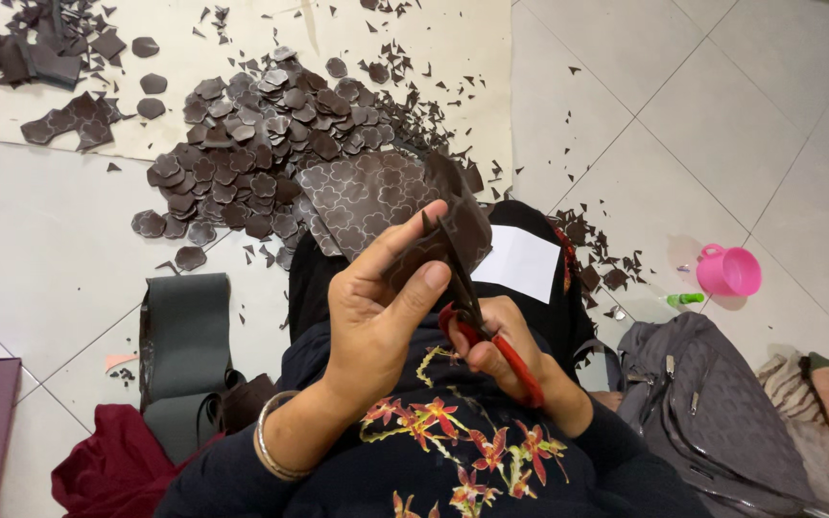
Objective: The person sits on the floor and uses red-handled scissors to cut a brown patterned sheet into small flower-shaped pieces. The cut pieces accumulate on the floor as the person continues cutting along the pattern lines.
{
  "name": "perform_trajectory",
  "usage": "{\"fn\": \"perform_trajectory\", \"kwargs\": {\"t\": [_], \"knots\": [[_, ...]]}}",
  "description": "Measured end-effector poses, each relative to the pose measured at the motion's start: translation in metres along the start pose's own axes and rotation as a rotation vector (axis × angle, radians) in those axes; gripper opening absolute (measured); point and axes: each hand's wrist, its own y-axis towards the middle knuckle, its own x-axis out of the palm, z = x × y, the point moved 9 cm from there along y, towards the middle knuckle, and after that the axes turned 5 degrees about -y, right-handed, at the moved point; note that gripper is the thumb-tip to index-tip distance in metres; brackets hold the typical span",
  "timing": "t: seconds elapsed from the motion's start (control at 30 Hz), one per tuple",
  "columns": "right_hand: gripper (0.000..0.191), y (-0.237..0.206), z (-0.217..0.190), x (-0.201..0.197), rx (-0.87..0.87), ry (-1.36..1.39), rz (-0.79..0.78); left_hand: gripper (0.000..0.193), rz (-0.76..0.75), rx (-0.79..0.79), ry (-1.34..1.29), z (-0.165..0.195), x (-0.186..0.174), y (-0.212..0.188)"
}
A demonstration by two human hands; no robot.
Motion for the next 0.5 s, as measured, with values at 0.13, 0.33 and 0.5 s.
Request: {"fn": "perform_trajectory", "kwargs": {"t": [0.13,0.33,0.5], "knots": [[0.081,0.0003,0.0027,0.0046,0.012,0.034,0.024,0.045,0.048,-0.038,-0.034,-0.0090,-0.0041,-0.0005],[0.081,0.0002,0.0047,0.0049,0.002,0.036,0.056,0.047,0.023,-0.043,-0.070,-0.0114,-0.0016,0.0002],[0.078,0.0006,0.0073,0.0041,-0.015,0.046,0.071,0.047,0.019,-0.036,-0.061,-0.0103,-0.0016,0.0013]]}}
